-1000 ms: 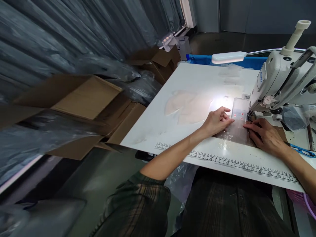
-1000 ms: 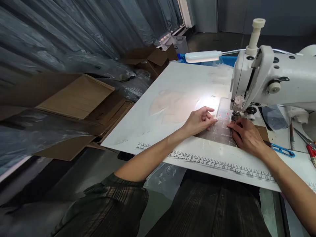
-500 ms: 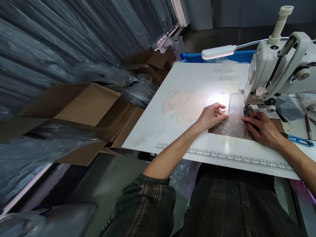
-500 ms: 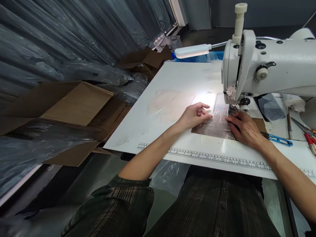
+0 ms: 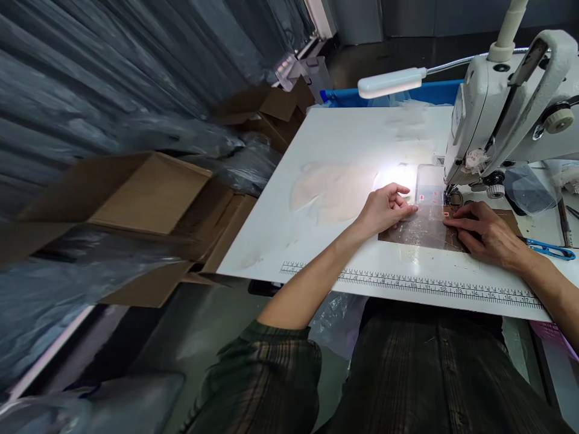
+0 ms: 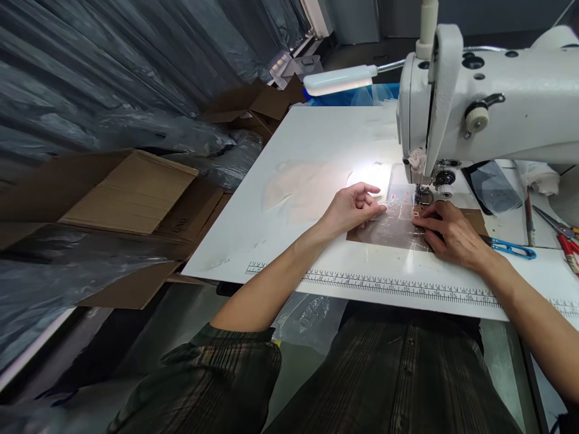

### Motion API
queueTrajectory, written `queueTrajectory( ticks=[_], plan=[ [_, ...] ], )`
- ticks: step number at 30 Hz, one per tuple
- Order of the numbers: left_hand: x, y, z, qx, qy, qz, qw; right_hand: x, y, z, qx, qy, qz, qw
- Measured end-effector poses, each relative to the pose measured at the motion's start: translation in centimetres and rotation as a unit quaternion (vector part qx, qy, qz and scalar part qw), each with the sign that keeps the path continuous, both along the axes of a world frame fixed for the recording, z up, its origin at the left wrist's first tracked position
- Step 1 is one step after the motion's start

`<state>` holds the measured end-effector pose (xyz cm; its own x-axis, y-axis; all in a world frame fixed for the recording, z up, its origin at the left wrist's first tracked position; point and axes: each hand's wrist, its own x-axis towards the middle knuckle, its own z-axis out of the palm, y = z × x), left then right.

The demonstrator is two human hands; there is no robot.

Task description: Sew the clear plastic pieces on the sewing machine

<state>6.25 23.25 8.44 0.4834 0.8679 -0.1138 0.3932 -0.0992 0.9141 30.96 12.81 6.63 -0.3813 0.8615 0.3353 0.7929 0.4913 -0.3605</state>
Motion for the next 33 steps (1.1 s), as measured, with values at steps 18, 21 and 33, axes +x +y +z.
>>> queueTrajectory(
  ticks=[18, 21, 33],
  plan=[
    [-0.1, -0.2, -0.2, 0.147, 0.046, 0.004, 0.988, 0.0, -0.5, 0.3, 0.023, -0.029, 0.049, 0.998],
    [0.3, -0.2, -0.3, 0.354, 0.109, -0.066, 0.927, 0.1, -0.6, 0.2, 0.027, -0.028, 0.049, 0.998],
    [2.8, 0.7, -1.0, 0.579, 0.249, -0.335, 0.700, -0.5, -1.0, 0.6, 0.070, -0.036, 0.044, 0.996]
  ],
)
